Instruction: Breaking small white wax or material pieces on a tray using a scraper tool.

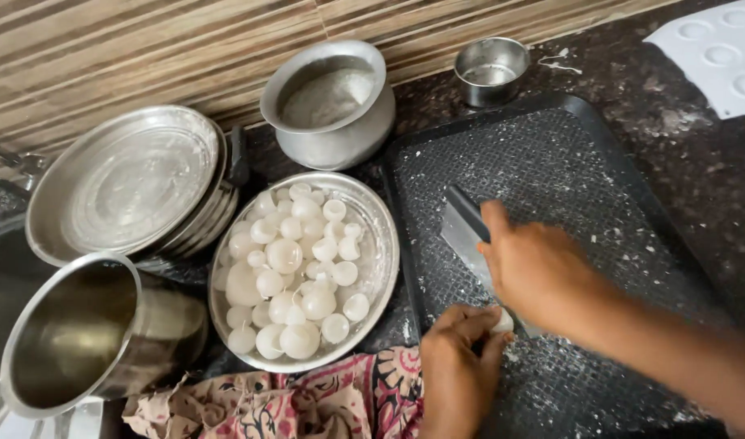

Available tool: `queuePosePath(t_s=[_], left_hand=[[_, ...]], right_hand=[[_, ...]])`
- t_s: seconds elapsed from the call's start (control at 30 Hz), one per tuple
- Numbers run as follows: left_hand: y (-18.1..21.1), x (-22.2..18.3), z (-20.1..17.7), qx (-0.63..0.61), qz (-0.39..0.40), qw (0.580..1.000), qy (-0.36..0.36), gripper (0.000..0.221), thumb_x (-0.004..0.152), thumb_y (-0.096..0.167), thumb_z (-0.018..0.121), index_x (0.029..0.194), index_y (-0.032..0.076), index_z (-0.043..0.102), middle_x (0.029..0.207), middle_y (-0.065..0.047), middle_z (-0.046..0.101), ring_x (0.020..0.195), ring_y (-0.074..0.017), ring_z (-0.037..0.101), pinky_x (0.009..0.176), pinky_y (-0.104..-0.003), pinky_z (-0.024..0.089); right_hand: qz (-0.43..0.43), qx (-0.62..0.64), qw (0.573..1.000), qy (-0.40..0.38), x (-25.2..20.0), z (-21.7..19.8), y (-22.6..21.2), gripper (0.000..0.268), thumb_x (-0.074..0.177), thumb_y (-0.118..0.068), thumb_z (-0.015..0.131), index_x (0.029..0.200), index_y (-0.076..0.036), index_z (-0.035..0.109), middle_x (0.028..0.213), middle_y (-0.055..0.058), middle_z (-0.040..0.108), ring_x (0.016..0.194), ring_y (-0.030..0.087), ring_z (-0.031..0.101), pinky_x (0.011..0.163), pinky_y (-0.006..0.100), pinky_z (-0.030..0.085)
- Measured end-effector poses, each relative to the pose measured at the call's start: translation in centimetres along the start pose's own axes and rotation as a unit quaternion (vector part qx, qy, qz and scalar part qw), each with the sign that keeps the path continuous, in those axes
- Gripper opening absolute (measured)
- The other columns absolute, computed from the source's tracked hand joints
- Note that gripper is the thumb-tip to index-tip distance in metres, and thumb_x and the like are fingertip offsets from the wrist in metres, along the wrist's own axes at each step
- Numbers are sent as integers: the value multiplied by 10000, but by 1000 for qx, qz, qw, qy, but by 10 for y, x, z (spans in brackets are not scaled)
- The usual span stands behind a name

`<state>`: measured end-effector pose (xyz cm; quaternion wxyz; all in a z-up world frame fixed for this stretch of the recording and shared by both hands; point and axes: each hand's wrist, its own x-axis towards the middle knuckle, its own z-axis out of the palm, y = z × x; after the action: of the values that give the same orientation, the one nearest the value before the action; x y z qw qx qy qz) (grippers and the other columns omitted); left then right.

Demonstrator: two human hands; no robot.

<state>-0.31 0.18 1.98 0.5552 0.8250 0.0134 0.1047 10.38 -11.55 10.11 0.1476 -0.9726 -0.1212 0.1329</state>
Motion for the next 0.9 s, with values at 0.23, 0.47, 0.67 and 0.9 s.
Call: queuePosePath(t_s=[0.23,0.47,0.67,0.9], left_hand=[[-6,3,-4,-18,159,987,-14,273,827,-70,746,1097,-34,757,1145,-173,759,1002,-309,758,869,-340,597],[11,3,-2,28,94,995,-5,255,772,-13,808,1023,-25,765,1040,-160,735,883,-309,734,762,-352,582],[17,1,-3,18,-3,1000,-26,245,789,15,790,1029,14,740,1026,-128,707,805,-267,755,714,-339,608],[7,1,1,42,105,994,-1,249,821,-19,771,1067,13,771,1005,-140,734,828,-297,753,708,-340,611]], right_hand=[[-30,82,994,68,-6,-26,35,431,931,-281,648,1263,-48,502,802,270,718,795,462,713,685,547,545],[56,94,993,36,-35,-39,27,447,979,-293,627,1319,-56,460,837,266,732,796,437,743,697,530,570],[33,136,986,92,-42,-33,35,405,956,-266,641,1251,-25,503,789,264,708,745,461,717,634,551,536],[119,116,986,28,-39,-17,49,483,998,-278,611,1390,-43,453,791,258,718,722,419,734,644,505,544]])
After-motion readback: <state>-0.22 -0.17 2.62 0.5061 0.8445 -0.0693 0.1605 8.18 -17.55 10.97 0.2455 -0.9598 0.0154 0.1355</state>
